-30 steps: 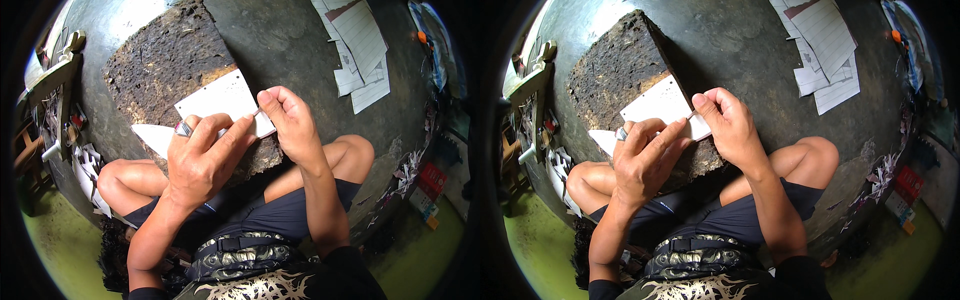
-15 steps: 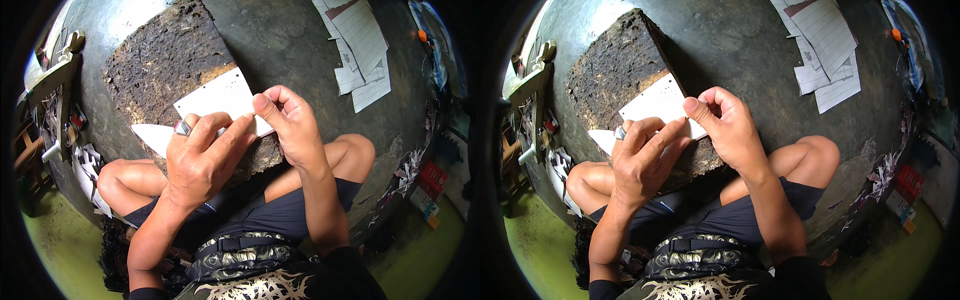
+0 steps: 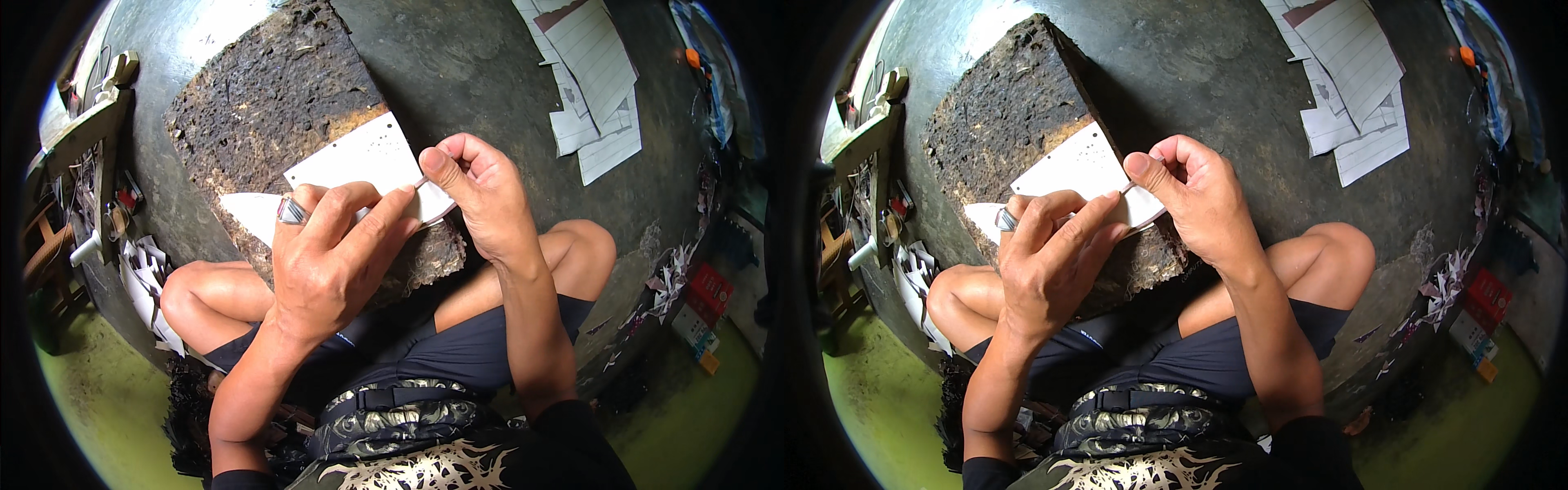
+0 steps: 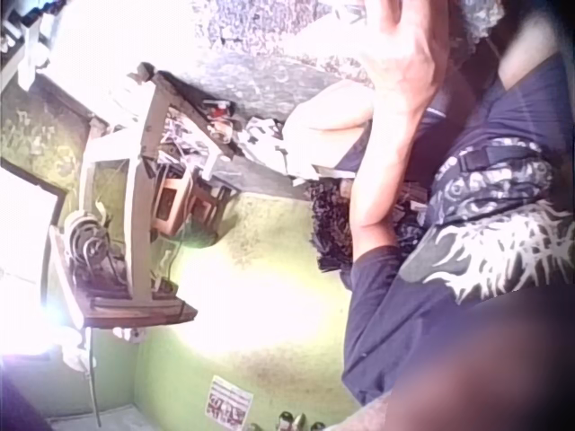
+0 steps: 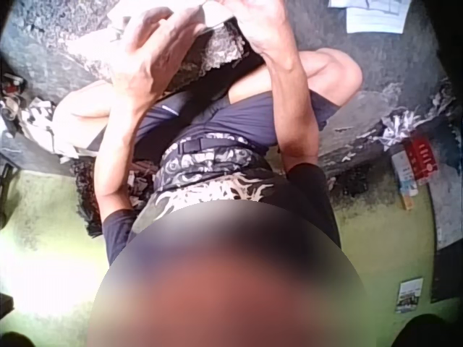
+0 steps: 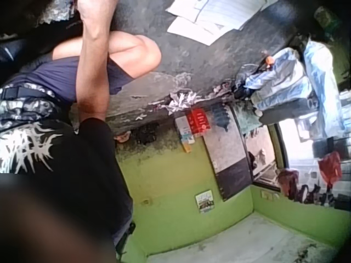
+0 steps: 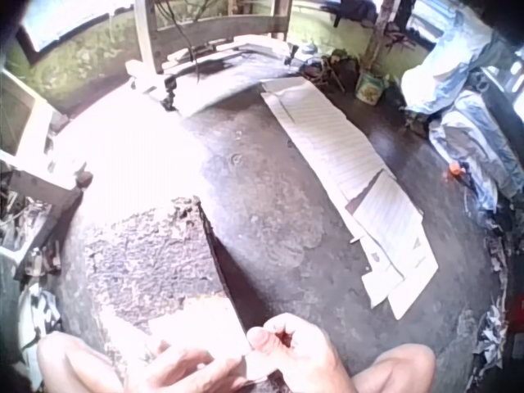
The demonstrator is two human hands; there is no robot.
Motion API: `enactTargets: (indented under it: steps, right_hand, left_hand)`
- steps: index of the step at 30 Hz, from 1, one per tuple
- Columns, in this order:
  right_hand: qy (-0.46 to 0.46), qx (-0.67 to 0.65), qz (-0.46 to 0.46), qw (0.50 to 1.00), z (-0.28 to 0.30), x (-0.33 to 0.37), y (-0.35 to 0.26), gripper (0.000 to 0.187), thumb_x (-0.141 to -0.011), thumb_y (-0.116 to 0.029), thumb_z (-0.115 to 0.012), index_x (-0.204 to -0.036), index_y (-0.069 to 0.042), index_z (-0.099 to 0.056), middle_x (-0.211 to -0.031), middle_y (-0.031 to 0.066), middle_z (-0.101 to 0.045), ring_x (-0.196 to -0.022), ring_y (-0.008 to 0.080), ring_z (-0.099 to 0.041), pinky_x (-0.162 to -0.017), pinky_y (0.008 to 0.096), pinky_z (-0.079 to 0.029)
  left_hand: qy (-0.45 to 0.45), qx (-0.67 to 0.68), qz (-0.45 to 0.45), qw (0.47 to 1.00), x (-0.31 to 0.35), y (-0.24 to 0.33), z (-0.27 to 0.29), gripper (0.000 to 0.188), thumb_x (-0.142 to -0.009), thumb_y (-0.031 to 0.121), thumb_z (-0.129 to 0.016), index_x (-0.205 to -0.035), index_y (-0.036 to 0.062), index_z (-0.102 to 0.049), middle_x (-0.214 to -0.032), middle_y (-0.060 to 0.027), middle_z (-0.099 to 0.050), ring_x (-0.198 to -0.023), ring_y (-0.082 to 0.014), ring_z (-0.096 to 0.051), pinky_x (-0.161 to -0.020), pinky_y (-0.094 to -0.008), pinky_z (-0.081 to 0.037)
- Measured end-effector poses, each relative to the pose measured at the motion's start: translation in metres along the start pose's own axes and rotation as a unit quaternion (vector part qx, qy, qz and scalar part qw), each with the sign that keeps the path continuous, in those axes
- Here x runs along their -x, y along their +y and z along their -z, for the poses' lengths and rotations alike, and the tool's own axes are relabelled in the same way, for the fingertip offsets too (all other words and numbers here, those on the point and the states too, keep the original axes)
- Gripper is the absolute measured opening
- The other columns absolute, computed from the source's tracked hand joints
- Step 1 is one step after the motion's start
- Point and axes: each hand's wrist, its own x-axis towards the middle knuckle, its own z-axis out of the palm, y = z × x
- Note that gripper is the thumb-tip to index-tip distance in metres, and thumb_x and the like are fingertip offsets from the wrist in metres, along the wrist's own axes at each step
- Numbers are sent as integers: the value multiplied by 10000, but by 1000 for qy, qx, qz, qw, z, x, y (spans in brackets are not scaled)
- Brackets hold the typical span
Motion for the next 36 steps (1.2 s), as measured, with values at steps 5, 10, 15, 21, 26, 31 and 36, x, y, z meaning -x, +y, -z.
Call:
enactTargets:
  steps: [5,10,15,21,26,31,36]
  right_hand:
    - [4,-9,3,1000,-2,-2,0,361,-1082,-372,-845,-1024,-30,-744,-891,-41,-692,-825,23,-572,-710,222,-473]
    - [39,-136,-44,989,-9,1,-10,336,-1070,-339,-869,-1025,-29,-746,-893,-19,-716,-802,26,-596,-711,214,-491]
    - [22,-102,-59,993,-13,10,-14,377,-1017,-352,-927,-1032,-27,-738,-901,-5,-723,-782,31,-601,-690,208,-489]
    - [-19,-75,-37,996,-3,6,-8,270,-1033,-243,-906,-1059,-38,-733,-960,9,-751,-851,40,-644,-756,215,-521]
    - [-32,-70,-40,996,5,2,-9,235,-1039,-212,-899,-1065,-43,-737,-980,12,-760,-887,41,-655,-795,219,-535]
    - [-25,10,-29,999,12,-6,-9,276,-1012,-244,-927,-1059,-44,-744,-965,3,-753,-875,39,-642,-778,211,-521]
    - [-20,48,-31,998,15,-8,-10,283,-1000,-252,-939,-1045,-47,-749,-944,-7,-748,-858,35,-635,-762,208,-515]
  left_hand:
    - [0,4,4,1000,0,0,-1,417,-872,167,-956,-1277,162,-854,-1057,-15,-703,-831,-206,-591,-723,-371,-483]
    - [-2,1,10,1000,0,2,-1,414,-872,166,-958,-1274,164,-858,-1054,-12,-701,-828,-205,-581,-714,-373,-479]
    - [3,3,12,1000,0,2,-2,420,-860,156,-966,-1267,157,-859,-1051,-10,-701,-827,-205,-575,-710,-371,-475]
    - [12,21,6,1000,0,-2,-4,414,-849,147,-973,-1247,148,-858,-1046,-10,-701,-825,-194,-592,-693,-359,-474]
    - [13,36,4,999,0,-5,-3,410,-844,141,-976,-1236,146,-856,-1042,-10,-698,-823,-180,-619,-669,-350,-477]
    - [13,33,10,999,0,-4,-2,405,-844,144,-972,-1231,156,-852,-1044,-4,-699,-820,-185,-621,-690,-362,-480]
    - [-16,23,31,999,-1,-2,1,375,-846,190,-969,-1202,189,-851,-1047,20,-701,-892,-190,-642,-772,-395,-465]
